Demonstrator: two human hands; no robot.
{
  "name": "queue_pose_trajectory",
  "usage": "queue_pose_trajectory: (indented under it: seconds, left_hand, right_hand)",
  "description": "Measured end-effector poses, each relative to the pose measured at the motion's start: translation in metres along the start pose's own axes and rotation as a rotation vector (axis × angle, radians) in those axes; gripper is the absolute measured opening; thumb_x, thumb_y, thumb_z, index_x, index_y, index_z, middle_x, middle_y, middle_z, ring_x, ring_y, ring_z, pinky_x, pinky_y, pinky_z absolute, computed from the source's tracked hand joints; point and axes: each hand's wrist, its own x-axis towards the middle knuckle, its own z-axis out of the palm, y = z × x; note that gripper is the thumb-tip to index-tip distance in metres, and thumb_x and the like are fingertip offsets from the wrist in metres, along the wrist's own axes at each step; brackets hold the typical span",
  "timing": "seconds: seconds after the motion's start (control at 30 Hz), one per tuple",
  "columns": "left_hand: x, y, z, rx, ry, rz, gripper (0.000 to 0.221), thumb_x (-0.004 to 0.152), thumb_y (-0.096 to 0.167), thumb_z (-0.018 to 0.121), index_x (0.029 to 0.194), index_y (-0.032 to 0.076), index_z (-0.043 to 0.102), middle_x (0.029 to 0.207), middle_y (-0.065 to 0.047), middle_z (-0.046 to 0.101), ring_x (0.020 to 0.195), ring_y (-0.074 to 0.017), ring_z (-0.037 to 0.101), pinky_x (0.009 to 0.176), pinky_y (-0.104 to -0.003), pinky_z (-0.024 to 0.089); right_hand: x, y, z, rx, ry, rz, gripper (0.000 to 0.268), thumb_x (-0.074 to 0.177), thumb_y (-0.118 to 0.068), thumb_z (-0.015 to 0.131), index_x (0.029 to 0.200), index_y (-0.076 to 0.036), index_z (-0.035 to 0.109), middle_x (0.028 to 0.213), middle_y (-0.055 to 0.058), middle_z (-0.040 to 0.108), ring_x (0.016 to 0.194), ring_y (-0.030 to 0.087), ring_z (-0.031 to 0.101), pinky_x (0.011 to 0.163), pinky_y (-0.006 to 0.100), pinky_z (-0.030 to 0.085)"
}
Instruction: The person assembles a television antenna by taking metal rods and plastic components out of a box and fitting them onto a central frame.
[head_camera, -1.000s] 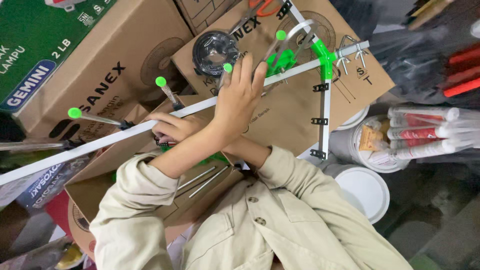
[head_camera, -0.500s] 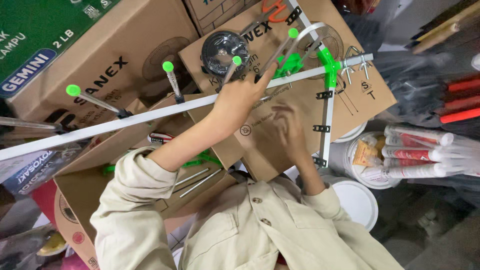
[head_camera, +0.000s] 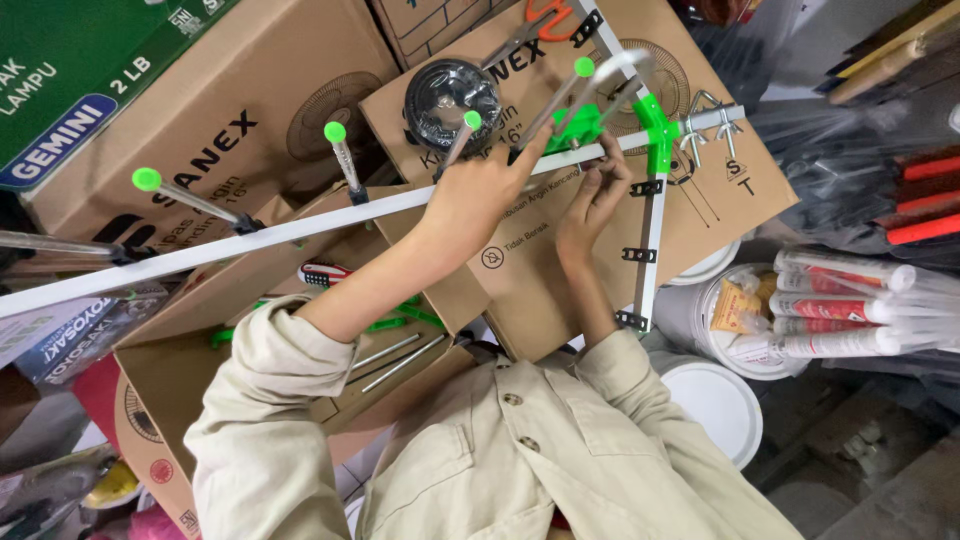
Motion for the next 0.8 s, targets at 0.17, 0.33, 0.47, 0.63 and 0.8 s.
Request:
queue_pose_trajectory:
  seconds: [0.17,0.33,0.47,0.63,0.8]
  left_hand:
    - [0.004,-0.002,0.007,-0.015,-0.043,-0.033,0.095,0.072,-0.001,0.073,0.158,0.008,0.034,0.098,-0.016,0.065,0.073,-0.0289,0.074,0.059,-0.037,0.059]
    - [0.008,0.009,0.022,-0.182,0.253,-0.049,0.081,0.081,0.016,0.075,0.149,0.005,0.034,0.134,-0.031,0.051,0.085,-0.0410,0.071,0.061,-0.039,0.060]
    - [0.016,0.001,0.027,-0.250,0.169,-0.027,0.083,0.089,0.010,0.072,0.158,0.013,0.027,0.134,-0.028,0.051,0.084,-0.0404,0.072,0.061,-0.040,0.060]
    - [0.019,-0.012,0.023,-0.354,0.052,-0.030,0.084,0.091,0.020,0.076,0.160,0.015,0.028,0.119,-0.024,0.060,0.073,-0.0415,0.071,0.059,-0.048,0.057]
    - [0.010,-0.018,0.019,-0.435,0.127,-0.037,0.078,0.090,0.019,0.076,0.156,0.015,0.034,0.124,-0.023,0.061,0.074,-0.0428,0.071,0.061,-0.050,0.057]
  right_hand:
    - [0.005,0.009,-0.004,0.092,-0.050,-0.034,0.021,0.117,-0.023,0.046,0.122,-0.003,0.042,0.149,0.017,0.049,0.129,0.021,0.054,0.112,0.035,0.048]
    - [0.007,0.014,-0.004,0.122,-0.062,0.024,0.017,0.116,-0.020,0.049,0.120,-0.005,0.043,0.143,0.014,0.051,0.112,0.014,0.053,0.097,0.028,0.047]
    - [0.007,0.020,-0.005,0.146,-0.062,0.016,0.019,0.116,-0.021,0.051,0.121,-0.005,0.043,0.141,0.012,0.051,0.113,0.014,0.053,0.098,0.028,0.049]
    - [0.008,0.020,-0.010,0.062,-0.094,-0.010,0.021,0.115,-0.023,0.052,0.121,-0.004,0.044,0.141,0.013,0.052,0.114,0.015,0.053,0.100,0.028,0.047]
    - [0.009,0.009,-0.008,0.001,-0.129,-0.011,0.024,0.114,-0.023,0.055,0.120,-0.002,0.046,0.140,0.014,0.052,0.110,0.017,0.055,0.099,0.030,0.048]
